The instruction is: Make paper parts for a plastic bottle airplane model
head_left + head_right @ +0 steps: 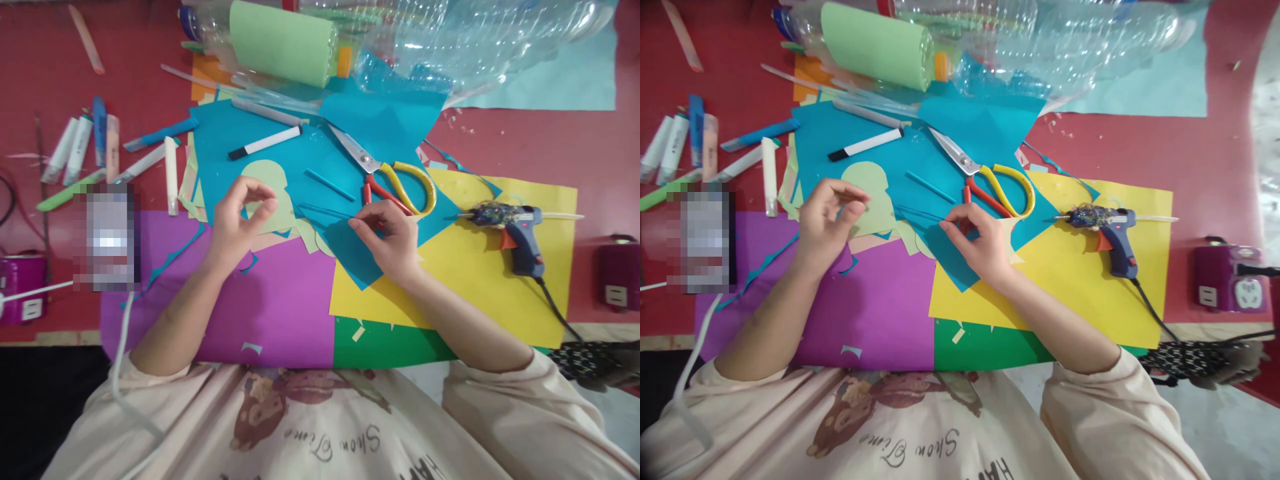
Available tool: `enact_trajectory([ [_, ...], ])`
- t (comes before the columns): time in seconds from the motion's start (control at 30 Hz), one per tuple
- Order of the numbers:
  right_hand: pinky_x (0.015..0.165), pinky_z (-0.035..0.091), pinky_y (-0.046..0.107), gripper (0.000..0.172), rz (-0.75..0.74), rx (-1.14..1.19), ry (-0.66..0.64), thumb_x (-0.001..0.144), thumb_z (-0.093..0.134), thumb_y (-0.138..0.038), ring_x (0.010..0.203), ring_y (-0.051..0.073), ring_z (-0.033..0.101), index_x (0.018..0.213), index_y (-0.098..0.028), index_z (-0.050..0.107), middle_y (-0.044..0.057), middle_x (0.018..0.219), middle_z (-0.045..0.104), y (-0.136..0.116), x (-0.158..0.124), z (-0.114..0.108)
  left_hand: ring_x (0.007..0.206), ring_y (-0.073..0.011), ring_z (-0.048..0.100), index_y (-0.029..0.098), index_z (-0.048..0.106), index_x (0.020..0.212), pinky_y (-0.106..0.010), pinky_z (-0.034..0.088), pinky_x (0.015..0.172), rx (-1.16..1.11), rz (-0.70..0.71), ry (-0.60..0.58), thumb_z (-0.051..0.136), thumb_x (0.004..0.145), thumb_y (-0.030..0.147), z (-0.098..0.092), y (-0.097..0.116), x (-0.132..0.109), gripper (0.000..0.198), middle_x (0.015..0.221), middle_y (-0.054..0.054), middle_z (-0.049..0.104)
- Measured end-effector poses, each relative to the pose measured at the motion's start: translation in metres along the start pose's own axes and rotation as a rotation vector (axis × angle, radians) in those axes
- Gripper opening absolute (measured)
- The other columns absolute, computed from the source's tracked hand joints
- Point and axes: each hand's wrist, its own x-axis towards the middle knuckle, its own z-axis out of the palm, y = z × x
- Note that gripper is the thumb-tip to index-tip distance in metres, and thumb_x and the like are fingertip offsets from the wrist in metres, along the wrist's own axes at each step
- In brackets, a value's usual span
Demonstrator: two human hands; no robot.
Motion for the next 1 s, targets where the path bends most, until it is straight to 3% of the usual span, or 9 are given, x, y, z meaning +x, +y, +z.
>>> enact_trajectory([
  [0.13,0.067,0.054,0.039,0.019,-0.125,-0.111,-0.087,0.094,0.049,-0.033,0.073,0.02,0.063,0.09,-0.028,0.067,0.005,0.08,0.062,0.0,0.003,-0.007,0.106,-0.0271,0.06,0.029,0.062,0.091,-0.042,0.047,0.097,0.316,0.139,0.139,0.073,0.076,0.039,-0.013,-0.028,0.012,0.021,0.101,-0.005,0.066],
  [0.3,0.072,0.053,0.039,0.027,-0.189,-0.145,-0.15,0.094,0.044,-0.02,0.079,0.021,0.063,0.095,-0.025,0.07,0.006,0.083,0.064,0.004,0.005,-0.008,0.116,-0.0314,0.055,0.028,0.062,0.099,-0.047,0.042,0.101,0.419,0.162,0.13,0.076,0.073,0.035,-0.013,-0.046,0.012,0.031,0.114,-0.007,0.064],
  [0.57,0.092,0.047,0.048,0.025,-0.294,-0.376,-0.211,0.094,0.048,-0.022,0.097,0.025,0.064,0.107,-0.025,0.069,0.008,0.103,0.073,0.009,0.004,-0.001,0.123,-0.0327,0.052,0.03,0.061,0.103,-0.048,0.04,0.106,0.367,0.166,0.05,0.082,0.066,0.036,-0.009,-0.044,0.009,0.043,0.123,-0.007,0.063],
  [0.73,0.1,0.046,0.051,0.026,-0.339,-0.437,-0.218,0.093,0.049,-0.023,0.111,0.027,0.061,0.11,-0.023,0.069,0.01,0.121,0.069,0.011,0.002,0.001,0.137,-0.039,0.039,0.026,0.059,0.11,-0.056,0.034,0.11,0.431,0.081,0.002,0.079,0.07,0.042,-0.007,-0.037,0.007,0.048,0.141,-0.013,0.05],
  [0.87,0.101,0.046,0.052,0.025,-0.31,-0.441,-0.229,0.094,0.049,-0.023,0.115,0.027,0.061,0.108,-0.024,0.069,0.009,0.124,0.067,0.009,0.002,0.0,0.139,-0.0378,0.037,0.025,0.056,0.12,-0.055,0.03,0.114,0.564,0.04,-0.09,0.069,0.079,0.046,-0.009,-0.025,0.007,0.048,0.146,-0.014,0.046],
  [1.0,0.099,0.048,0.051,0.022,-0.318,-0.429,-0.218,0.093,0.049,-0.022,0.113,0.026,0.062,0.105,-0.024,0.068,0.01,0.122,0.068,0.008,0.002,0.0,0.137,-0.0362,0.041,0.027,0.054,0.124,-0.054,0.032,0.114,0.611,0.056,-0.101,0.066,0.08,0.048,-0.011,-0.022,0.007,0.05,0.145,-0.012,0.048],
])
